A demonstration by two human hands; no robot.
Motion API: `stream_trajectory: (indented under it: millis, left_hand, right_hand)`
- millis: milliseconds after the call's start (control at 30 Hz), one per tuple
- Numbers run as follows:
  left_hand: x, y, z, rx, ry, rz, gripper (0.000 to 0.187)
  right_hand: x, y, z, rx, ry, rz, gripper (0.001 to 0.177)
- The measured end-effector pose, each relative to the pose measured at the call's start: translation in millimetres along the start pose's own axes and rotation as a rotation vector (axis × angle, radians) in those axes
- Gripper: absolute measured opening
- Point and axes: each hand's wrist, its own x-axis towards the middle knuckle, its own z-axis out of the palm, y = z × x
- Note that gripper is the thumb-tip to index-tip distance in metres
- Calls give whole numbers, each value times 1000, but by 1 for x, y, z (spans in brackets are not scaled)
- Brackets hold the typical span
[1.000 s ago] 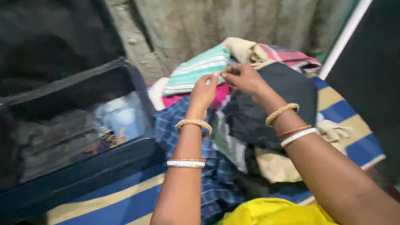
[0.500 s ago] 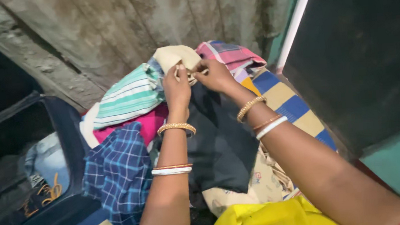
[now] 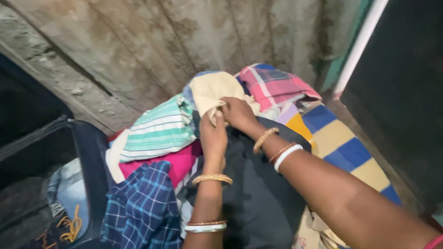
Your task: The person packs a blue suitcase by folding and placing items of clothing, such as jeans and shirts, into it while it sits on a bed.
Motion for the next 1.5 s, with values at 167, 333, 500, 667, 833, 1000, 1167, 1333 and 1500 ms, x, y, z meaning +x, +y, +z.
stream_trajectory:
  millis: [167,333,500,667,833,1000,1167,1333,1500]
  left_hand:
    - [-11,3,-8,117,112,119,40]
    - [-29,40,-26,329,430,502,46]
    - [-59,100,-52,18,460,446,76]
    - [-60,122,-106,-210,590,311,67]
    - [-65,117,-165,-775,391,122,36]
    - [-67,106,-239,-1369,192,-102,35]
    - [-72,83,-272,-1303,70,-265,40]
    - [-88,74,-283,-185,604,31,69]
    - [-119,116,-303,-178,-33,168,104]
  right_hand:
    - [-14,-21,-6,129,161,63,25]
    - [-25,-115,-54,291,184,-52,25]
    - [-56,-217,-90,518,51,-316,22]
    - [-89,-274,-99,631,-240,-469,20]
    - [-107,-285,-121,471,-223,-492,36]
    - [-131,-288,-118,387,-472,-306,77]
    - [-156,-303,-74,680,-441,-251,92]
    - [-156,-310,-70,821,-174,-116,55]
    - [-165,-316,-58,1186,-192,136,33]
